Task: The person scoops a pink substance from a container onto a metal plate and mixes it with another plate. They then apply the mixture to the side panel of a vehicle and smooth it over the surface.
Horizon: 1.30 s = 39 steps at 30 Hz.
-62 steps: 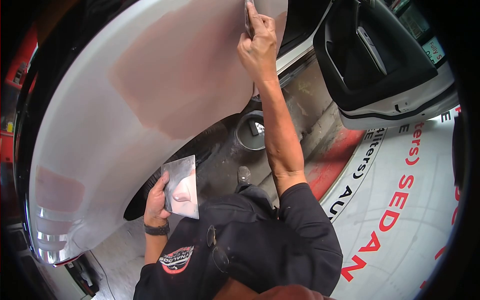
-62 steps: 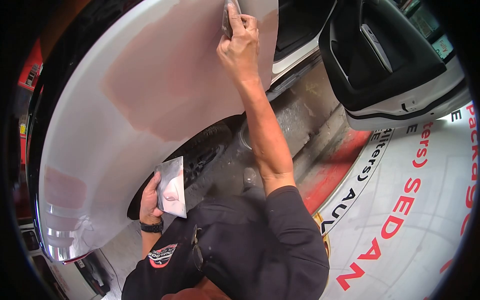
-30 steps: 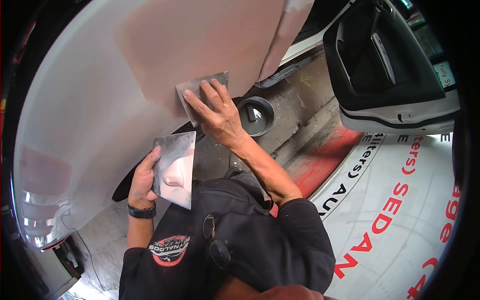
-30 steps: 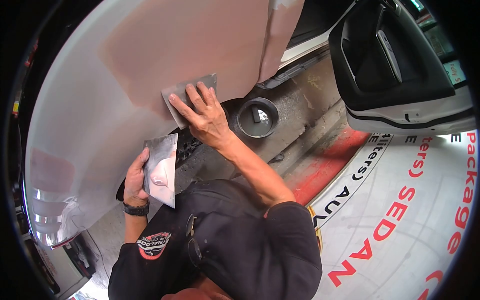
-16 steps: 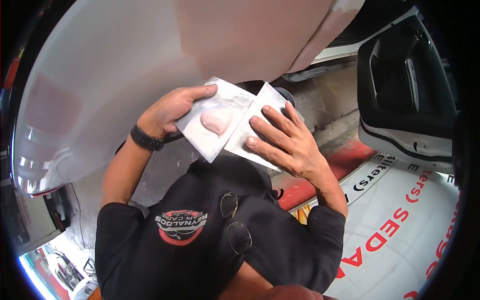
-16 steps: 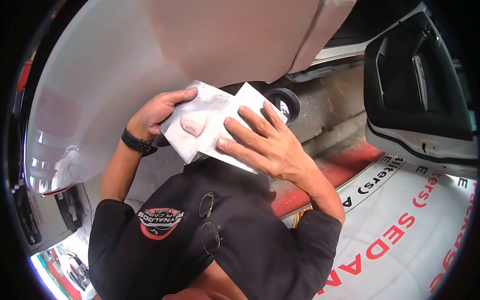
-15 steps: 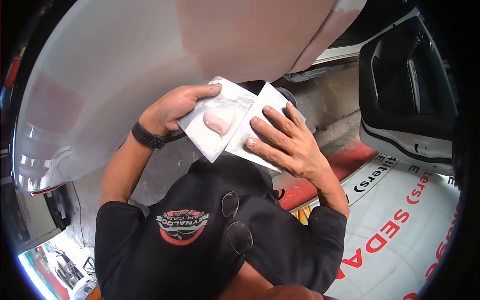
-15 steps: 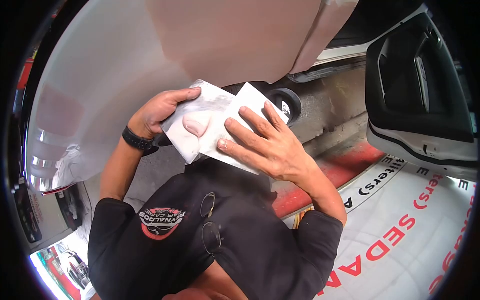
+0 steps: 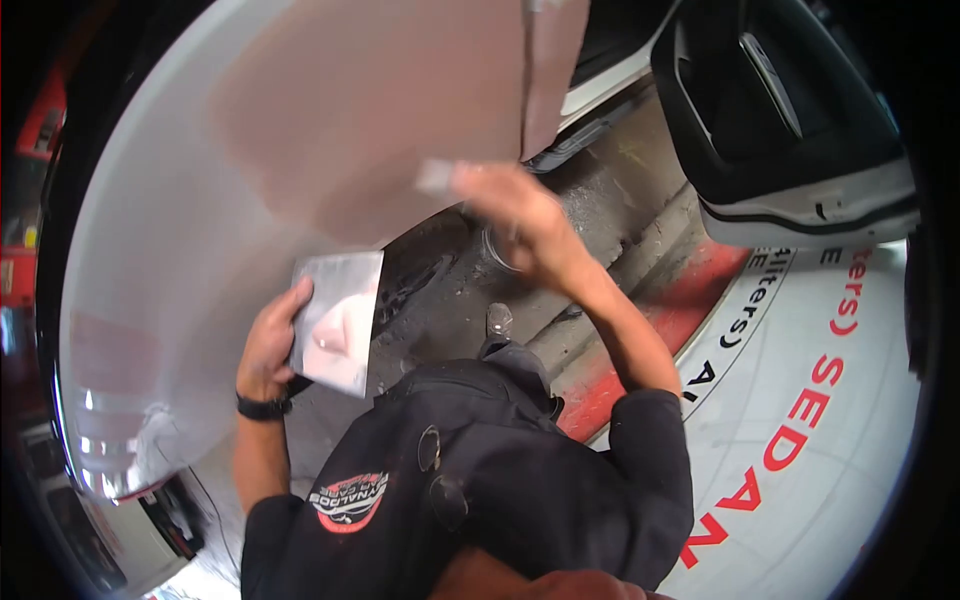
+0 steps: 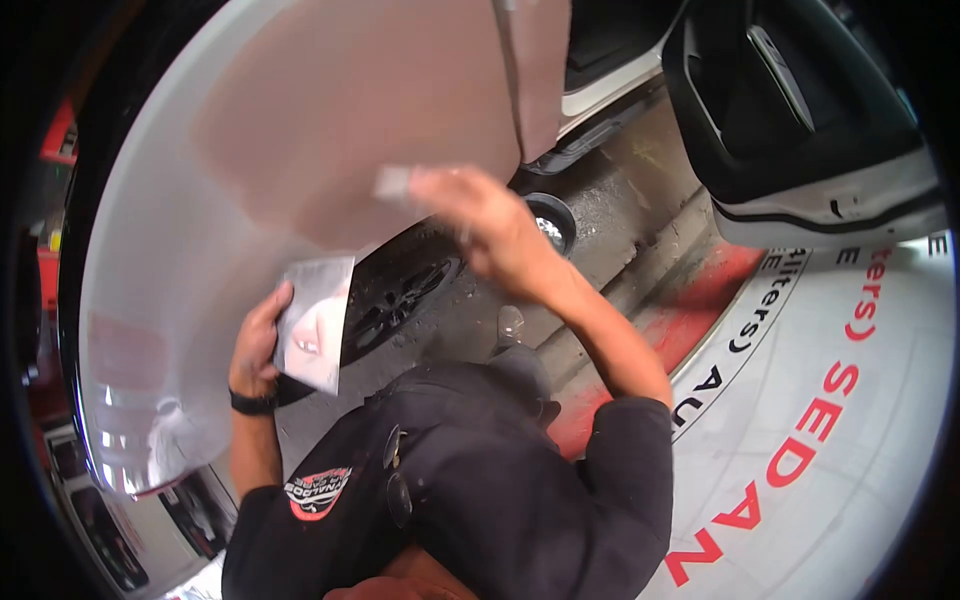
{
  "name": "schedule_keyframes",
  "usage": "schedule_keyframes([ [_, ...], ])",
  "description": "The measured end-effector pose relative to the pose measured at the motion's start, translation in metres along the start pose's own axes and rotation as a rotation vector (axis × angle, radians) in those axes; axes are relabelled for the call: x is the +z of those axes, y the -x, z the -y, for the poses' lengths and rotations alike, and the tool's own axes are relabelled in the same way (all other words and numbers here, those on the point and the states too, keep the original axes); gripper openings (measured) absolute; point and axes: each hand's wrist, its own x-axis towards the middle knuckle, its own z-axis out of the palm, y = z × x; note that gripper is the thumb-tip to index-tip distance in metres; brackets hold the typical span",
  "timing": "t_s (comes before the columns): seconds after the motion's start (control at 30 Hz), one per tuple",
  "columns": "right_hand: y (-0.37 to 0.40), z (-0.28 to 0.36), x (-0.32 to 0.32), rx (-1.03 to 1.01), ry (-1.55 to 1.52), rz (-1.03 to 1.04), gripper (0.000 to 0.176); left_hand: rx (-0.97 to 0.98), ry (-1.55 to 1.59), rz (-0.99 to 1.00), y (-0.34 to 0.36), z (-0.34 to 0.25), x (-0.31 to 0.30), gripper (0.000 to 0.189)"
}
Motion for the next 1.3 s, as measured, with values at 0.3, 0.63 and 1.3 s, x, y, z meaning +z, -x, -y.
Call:
schedule_keyframes([
  [0.3, -0.102, -0.059, 0.0, 0.326, 0.211, -0.709, 0.055, -0.062, 0.242, 0.007, 0.0, 0.059, -0.016, 0.041],
  [0.63, -0.119, -0.073, 0.002, 0.341, 0.25, -0.775, 0.051, -0.044, 0.289, -0.048, -0.001, 0.069, -0.03, 0.04],
  [1.3, -0.07, -0.081, 0.045, -0.013, 0.428, -0.492, 0.084, -0.079, 0.261, -0.002, -0.014, 0.067, -0.027, 0.041],
])
